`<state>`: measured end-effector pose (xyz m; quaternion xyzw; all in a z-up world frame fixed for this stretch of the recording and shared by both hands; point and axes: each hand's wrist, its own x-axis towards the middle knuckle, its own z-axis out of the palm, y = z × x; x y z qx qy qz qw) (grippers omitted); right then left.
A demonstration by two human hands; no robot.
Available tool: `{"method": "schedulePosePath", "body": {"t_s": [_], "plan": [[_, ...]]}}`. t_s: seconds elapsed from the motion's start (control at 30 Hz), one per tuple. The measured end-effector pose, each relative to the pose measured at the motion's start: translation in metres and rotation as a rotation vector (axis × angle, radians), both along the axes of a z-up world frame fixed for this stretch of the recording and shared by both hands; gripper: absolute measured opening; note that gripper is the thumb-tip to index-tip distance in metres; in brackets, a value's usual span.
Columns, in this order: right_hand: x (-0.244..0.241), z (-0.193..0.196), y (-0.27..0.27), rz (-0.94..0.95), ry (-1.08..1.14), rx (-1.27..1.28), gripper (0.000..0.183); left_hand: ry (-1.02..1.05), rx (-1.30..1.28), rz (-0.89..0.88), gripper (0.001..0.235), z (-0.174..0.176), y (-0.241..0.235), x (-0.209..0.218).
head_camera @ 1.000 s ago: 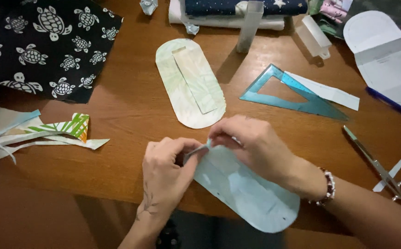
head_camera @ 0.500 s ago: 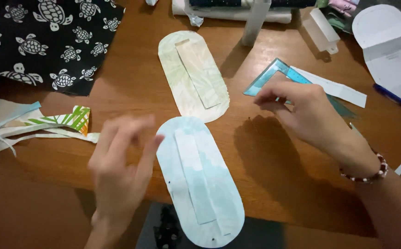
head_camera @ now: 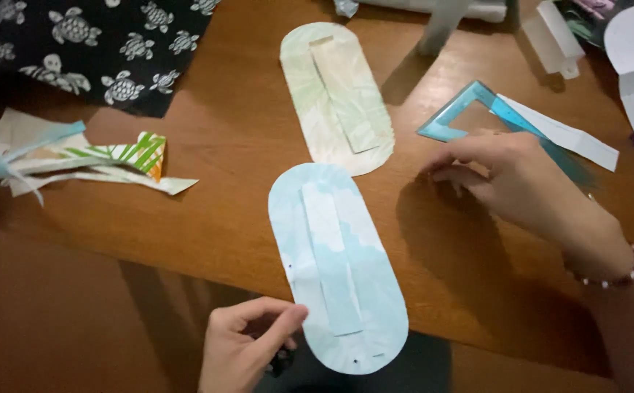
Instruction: The person folds a light blue fabric piece, then unfolds a leopard-print fabric and places a paper pattern on it. Using a blue pen, they trace the pattern outline onto the fabric and then use a ruler to draw a straight line.
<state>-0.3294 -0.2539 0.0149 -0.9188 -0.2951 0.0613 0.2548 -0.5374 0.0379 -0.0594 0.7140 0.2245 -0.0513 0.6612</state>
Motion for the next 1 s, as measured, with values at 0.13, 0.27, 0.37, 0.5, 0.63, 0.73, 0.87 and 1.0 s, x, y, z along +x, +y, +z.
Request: {"method": "schedulePosePath", "body": {"t_s": [0.13,0.27,0.37,0.5,0.63,0.73,0.87,1.0], "plan": [[-0.033,0.01,0.035,0.254,-0.226,0.159,0.012,-0.112,-0.103,0.024,0.014,-0.001,-0.008,-0.004],[-0.066,0.02,0.079,0.5,-0.144,0.339,0.007,-0.172,-0.108,-0.085,0.007,0.009,-0.008,-0.006],[-0.077,0.012,0.1,0.555,-0.027,0.38,0.01,-0.289,-0.039,-0.129,0.016,0.015,-0.008,-0.007],[-0.084,-0.008,0.108,0.406,0.215,0.36,0.008,-0.472,0.164,-0.189,0.01,0.016,-0.011,-0.005],[-0.081,0.0,0.108,0.361,0.3,0.35,0.006,-0.541,0.242,-0.214,0.004,0.016,-0.013,-0.002],[-0.076,0.001,0.105,0.422,0.521,0.399,0.005,-0.502,0.195,-0.226,0.008,0.013,-0.017,-0.002],[-0.067,-0.024,0.101,0.434,0.411,0.415,0.03,-0.414,0.058,-0.179,0.022,0.007,-0.019,-0.004],[-0.062,-0.006,0.1,0.196,0.12,0.429,0.013,-0.213,-0.078,-0.069,0.034,0.007,-0.015,-0.007]]}}
